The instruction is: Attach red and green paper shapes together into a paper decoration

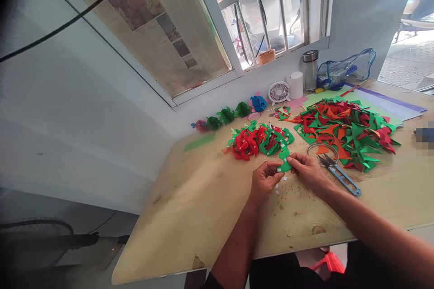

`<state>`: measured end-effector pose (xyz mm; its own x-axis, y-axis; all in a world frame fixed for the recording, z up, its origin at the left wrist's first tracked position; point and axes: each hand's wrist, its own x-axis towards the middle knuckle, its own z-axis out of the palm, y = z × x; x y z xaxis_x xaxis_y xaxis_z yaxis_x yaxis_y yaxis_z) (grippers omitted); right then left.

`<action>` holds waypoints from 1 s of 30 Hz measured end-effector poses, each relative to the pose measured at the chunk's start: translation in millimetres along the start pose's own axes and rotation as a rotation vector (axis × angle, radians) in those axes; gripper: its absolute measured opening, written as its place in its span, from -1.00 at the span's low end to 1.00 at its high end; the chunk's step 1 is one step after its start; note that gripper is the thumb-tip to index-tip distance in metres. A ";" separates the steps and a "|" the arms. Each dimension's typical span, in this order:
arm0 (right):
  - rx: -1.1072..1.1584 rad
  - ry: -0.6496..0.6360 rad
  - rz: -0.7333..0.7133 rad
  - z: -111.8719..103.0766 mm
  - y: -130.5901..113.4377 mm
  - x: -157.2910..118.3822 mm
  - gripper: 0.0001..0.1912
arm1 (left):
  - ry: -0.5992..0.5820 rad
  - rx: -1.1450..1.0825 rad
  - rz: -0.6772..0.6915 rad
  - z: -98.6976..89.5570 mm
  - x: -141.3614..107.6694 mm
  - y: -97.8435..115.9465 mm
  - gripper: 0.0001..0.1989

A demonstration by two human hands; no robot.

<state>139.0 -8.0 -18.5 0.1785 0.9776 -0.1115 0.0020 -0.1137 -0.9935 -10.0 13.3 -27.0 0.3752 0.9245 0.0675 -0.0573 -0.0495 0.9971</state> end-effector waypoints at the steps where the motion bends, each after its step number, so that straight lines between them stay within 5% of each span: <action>1: 0.012 0.004 0.013 -0.4 1.2 0.4 -0.57 | -0.003 0.019 0.009 -0.6 -0.2 0.7 -0.76; 18: 0.071 0.012 0.092 -0.4 6.1 1.4 -0.62 | 0.072 0.061 0.043 2.3 0.1 -4.4 -0.83; 30: 0.028 0.013 -0.018 -4.1 17.5 4.6 -0.61 | -0.057 -0.135 -0.036 -1.1 3.0 -15.8 -0.67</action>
<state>143.9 -6.3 -36.3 0.1911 0.9771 -0.0938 -0.0225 -0.0911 -0.9956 -8.9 17.3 -42.6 0.4306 0.9018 0.0371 -0.1657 0.0385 0.9854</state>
